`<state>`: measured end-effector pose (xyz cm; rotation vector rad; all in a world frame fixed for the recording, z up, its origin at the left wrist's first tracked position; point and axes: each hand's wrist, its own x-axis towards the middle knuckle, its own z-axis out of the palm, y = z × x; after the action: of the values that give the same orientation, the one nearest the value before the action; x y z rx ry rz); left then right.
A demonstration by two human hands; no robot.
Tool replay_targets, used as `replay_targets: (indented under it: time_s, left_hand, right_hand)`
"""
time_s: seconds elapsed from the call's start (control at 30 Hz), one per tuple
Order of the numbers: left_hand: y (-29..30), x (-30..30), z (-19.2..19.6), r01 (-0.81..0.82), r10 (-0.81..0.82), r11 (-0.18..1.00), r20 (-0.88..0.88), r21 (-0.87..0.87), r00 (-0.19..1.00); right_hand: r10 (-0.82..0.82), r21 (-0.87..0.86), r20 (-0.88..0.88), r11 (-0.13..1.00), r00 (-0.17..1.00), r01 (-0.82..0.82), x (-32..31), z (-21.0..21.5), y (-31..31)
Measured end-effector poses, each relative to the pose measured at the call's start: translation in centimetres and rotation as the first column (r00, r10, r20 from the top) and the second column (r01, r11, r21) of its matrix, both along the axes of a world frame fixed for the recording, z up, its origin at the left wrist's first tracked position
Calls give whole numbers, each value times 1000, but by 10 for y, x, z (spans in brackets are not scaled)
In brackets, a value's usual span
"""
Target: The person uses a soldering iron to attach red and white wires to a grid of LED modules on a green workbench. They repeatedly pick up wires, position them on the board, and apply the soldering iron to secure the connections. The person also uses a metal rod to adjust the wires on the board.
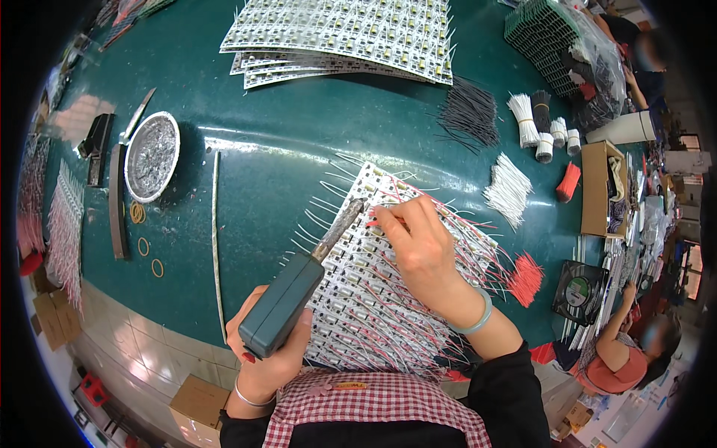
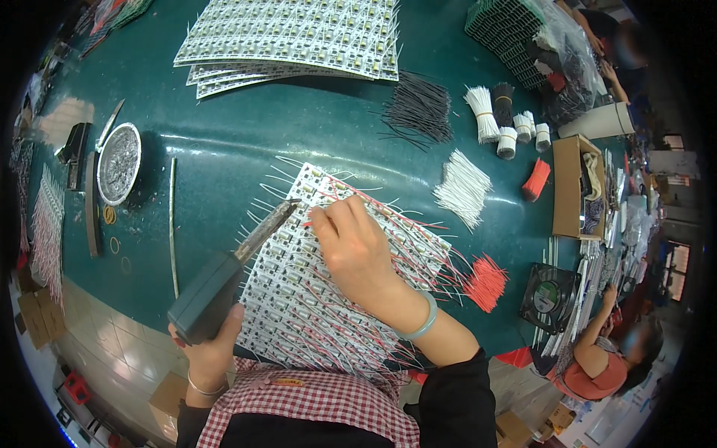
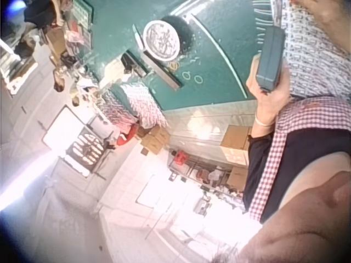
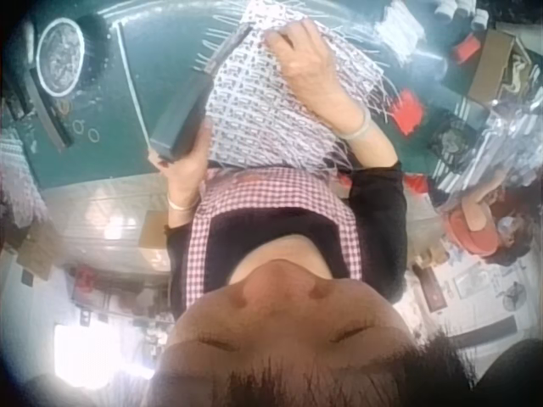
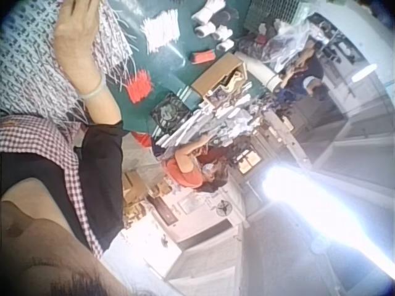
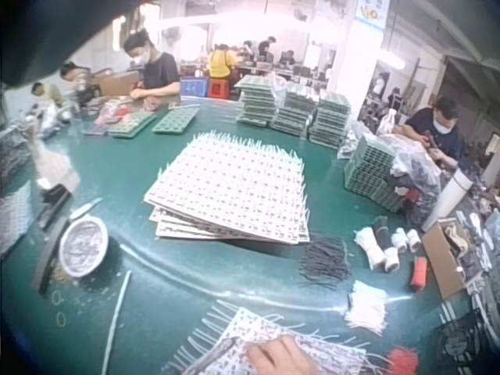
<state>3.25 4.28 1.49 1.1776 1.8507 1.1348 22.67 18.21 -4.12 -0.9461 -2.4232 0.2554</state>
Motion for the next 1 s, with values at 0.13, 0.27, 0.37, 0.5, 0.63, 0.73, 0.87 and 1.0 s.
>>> replay_targets:
  time_s: [0.13, 0.27, 0.37, 0.5, 0.63, 0.73, 0.87, 1.0]
  left_hand:
    - [-2, 0, 2, -17, 17, 1000, -7, 1, 1000]
    - [-9, -3, -3, -17, 17, 999, 4, 27, 1000]
    - [-11, -3, -1, -2, 2, 1000, -4, 1, 1000]
    - [-13, -2, -3, 32, -32, 999, -31, -13, 999]
    - [-15, -3, -4, 56, -57, 998, -28, -22, 998]
    - [-15, -4, -5, 72, -72, 997, -45, -3, 996]
    - [-14, -3, -7, 70, -70, 998, -50, 3, 996]
    - [-12, 0, -7, 45, -43, 999, -60, 29, 997]
  right_hand:
    - [-4, 42, -29, 999, 1000, 5, 2, 1, -2]
    - [31, 56, -45, 998, 998, -29, 1, 1, -11]
    - [31, -3, -31, 1000, 999, -31, -2, 2, -16]
    - [-11, -21, -52, 1000, 999, 9, -3, 1, -18]
    - [18, -23, -41, 1000, 999, -19, -2, 1, -17]
    - [31, -22, -40, 999, 999, -32, -2, 1, -17]
    - [34, -27, -40, 999, 999, -36, -2, 0, -18]
    - [29, -13, -39, 999, 999, -30, -3, 0, -18]
